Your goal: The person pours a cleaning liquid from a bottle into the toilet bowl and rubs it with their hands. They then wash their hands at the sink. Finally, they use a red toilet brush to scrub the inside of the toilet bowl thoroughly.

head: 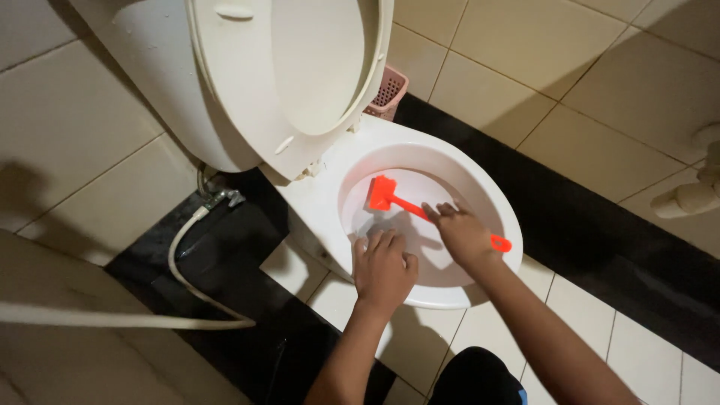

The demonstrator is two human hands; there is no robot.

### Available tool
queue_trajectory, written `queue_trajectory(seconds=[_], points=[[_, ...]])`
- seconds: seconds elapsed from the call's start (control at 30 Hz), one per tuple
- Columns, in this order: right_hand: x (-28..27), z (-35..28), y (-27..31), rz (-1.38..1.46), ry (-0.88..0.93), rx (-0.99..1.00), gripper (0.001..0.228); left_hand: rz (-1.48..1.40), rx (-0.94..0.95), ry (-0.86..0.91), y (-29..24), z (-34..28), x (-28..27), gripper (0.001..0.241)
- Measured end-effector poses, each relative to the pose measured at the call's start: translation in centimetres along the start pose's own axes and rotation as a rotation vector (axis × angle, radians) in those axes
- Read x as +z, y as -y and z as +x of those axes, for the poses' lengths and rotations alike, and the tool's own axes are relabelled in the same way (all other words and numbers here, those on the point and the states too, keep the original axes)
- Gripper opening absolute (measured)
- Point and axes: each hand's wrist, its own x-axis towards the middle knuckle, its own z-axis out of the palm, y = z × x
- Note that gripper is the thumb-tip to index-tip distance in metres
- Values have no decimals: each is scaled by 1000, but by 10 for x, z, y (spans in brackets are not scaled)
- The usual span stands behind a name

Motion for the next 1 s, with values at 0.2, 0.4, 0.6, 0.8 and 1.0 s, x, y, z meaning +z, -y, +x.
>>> queue_trajectory(seconds=[0.2, 0.4, 0.6, 0.8, 1.0], points=[[-28, -38, -39, -128, 72, 136, 58, -16, 7, -13, 6, -1, 11, 33], [-96, -60, -22, -177, 405, 226, 38, -22, 5, -10, 4, -2, 6, 32], [-33, -38, -32, -218, 51, 152, 36, -10, 20, -12, 8, -2, 10, 30], [-66, -66, -61, -214, 264, 199, 24, -28, 25, -20, 5, -1, 6, 29], [-144, -68, -47, -63, 523, 268, 26, -27, 8, -29, 5, -2, 6, 28]])
